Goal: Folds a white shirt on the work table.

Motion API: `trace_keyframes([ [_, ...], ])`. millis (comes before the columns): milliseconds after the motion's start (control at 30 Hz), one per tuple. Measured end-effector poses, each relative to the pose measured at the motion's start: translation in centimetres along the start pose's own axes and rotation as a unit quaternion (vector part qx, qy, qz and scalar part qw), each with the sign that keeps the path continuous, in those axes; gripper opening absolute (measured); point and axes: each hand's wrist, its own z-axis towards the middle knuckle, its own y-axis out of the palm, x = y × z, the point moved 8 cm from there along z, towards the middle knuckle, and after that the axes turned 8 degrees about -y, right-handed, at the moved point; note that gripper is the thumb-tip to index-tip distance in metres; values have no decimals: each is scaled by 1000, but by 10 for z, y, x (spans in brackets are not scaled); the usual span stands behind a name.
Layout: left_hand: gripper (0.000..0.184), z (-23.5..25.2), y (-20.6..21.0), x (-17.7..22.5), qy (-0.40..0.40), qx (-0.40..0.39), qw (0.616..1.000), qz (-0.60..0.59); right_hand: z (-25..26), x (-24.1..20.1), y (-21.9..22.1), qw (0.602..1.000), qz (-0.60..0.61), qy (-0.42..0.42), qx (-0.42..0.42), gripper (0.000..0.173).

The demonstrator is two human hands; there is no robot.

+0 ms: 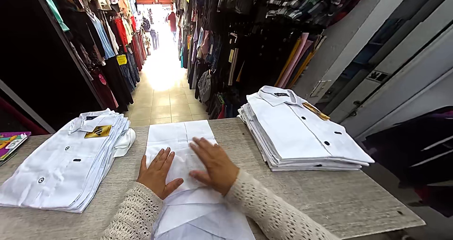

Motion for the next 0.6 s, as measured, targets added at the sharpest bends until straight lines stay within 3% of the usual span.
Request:
trace_keyframes([
  [100,87,2,8,-6,-49,-74,996,18,10,12,38,984,-7,57,-169,83],
  [167,86,4,9,-27,-111,-91,989,24,8,33,45,980,-19,105,-169,85],
  [267,81,5,8,-71,-171,-34,985,19,4,53,42,988,-25,112,-103,78],
  [367,63,-8,-14,-89,-206,-13,977,-46,5,62,28,997,30,68,30,62],
  [467,57,-35,-10,-110,-138,29,984,-112,-7,61,-7,981,94,-19,168,47],
  [533,58,-72,2,-119,-77,97,983,-132,-33,57,-24,971,112,-48,206,41],
  [600,52,-125,-6,-97,-30,126,977,-167,-74,59,-20,968,131,-58,208,37],
])
